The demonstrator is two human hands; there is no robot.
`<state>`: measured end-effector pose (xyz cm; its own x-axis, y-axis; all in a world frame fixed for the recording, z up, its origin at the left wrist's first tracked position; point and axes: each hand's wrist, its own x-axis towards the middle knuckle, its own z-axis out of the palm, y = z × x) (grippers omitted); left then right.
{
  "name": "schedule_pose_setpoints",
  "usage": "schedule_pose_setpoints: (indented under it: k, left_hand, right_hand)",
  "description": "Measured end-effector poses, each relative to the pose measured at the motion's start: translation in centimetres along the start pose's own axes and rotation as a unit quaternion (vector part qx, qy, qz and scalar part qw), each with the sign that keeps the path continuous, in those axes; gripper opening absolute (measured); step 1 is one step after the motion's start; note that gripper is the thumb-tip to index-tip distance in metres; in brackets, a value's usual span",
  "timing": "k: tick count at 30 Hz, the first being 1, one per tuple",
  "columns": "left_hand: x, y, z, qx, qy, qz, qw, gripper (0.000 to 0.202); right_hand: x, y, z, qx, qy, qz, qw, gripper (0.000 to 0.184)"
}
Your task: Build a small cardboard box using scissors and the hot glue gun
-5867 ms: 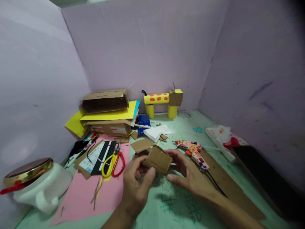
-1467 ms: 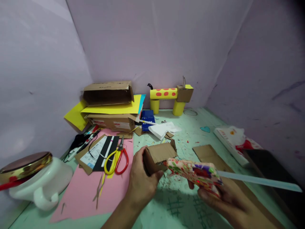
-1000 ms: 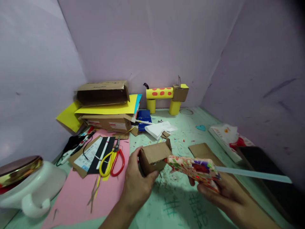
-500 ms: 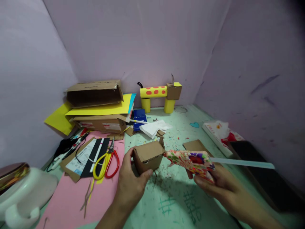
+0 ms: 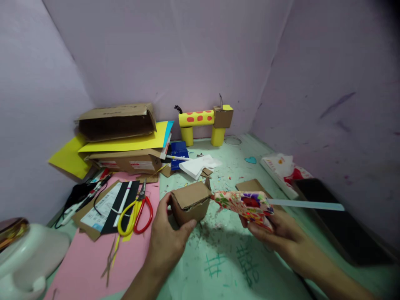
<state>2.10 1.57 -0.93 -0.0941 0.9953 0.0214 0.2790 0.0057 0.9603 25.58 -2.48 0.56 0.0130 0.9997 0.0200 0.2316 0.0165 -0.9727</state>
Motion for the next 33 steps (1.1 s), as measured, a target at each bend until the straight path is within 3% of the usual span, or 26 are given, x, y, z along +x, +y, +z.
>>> schedule_pose_setpoints:
  k: [8,19,27,33]
  left_hand:
    - [0.0,-0.1,0.0,0.023,0.001,0.004,1.0,0.079]
    - [0.0,-0.1,0.0,0.002,-0.009,0.014,1.0,0.074]
    - [-0.1,-0.2,0.2,0.01,0.008,0.004,1.0,0.076]
    - [-0.1,-0.1,0.4,0.034,0.016,0.014,0.999,0.076]
  right_hand:
    - [0.1,0.3,0.0,-0.001,0.012,-0.003,1.0,0.047]
    - [0.1,-0.2,-0.5,-0.039,-0.005,-0.012,0.999,0.034]
    - [-0.2,-1.3,0.3,-0.018,-0.038,0.023,0.999,0.036]
    - [-0.2,-1.8,0.8,-0.003,-0.043,0.033,0.999,0.049]
